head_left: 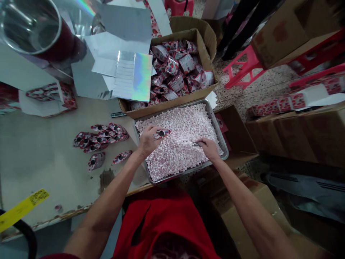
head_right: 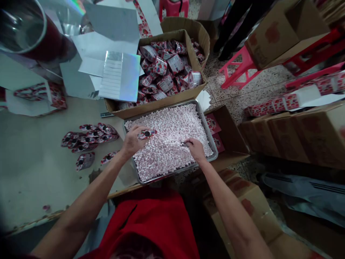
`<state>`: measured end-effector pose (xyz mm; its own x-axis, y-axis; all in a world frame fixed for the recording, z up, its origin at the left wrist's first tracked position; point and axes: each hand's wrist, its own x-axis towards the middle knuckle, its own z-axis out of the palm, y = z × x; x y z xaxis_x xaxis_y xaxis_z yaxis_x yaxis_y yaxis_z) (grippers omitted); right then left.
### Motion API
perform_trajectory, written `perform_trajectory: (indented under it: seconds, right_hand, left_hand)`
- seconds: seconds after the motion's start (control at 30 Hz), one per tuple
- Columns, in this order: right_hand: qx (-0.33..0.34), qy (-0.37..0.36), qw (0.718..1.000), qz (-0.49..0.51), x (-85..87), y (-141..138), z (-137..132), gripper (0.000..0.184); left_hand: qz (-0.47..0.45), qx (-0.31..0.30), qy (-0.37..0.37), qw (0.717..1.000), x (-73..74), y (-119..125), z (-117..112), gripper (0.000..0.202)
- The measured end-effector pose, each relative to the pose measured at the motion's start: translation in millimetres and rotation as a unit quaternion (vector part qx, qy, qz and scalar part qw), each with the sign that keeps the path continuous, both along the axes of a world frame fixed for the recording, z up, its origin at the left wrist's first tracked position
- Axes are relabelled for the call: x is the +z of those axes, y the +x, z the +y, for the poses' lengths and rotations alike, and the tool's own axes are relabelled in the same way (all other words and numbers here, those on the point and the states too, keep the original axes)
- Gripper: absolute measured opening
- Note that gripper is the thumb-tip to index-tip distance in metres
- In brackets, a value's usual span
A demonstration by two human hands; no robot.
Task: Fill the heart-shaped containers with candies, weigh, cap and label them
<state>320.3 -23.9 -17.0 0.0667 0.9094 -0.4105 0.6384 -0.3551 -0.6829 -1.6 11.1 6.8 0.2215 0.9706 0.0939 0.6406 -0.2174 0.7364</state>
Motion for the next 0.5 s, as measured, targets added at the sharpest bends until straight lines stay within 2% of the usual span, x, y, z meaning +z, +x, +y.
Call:
perform_trajectory:
  seconds: [0.1,0.17,0.23,0.37,0.43,0.5]
  right_hand:
    - [0.013,0.007,0.996,0.084,35.6,15,10,0.022]
    - [0.023,0.021,0.991,0.132,57.4,13,21,0.024]
    - [0.043,0.037,0.990,0.129,76.6,2,33,0.024]
    - [0.133,0.088,0.987,0.002,116.6,-28,53,0.026]
    - [0.197,0.111,0.969,-0.104,140.5,-46,55,0.028]
    - [0.256,0.121,0.935,-0.215,165.8,-68,52,0.029]
  left_hand:
    - [0.022,-0.024,0.014,0.999,7.9,8,1,0.031]
    - [0.033,-0.032,0.024,0.999,12.8,16,0,0.029]
    - [0.040,-0.032,0.030,0.998,17.6,23,-2,0.029]
    - [0.045,-0.022,0.019,0.999,23.4,29,-9,0.030]
    - [0.035,-0.010,0.006,0.999,23.5,30,-12,0.031]
    - [0.017,0.004,-0.006,1.000,22.7,33,-16,0.032]
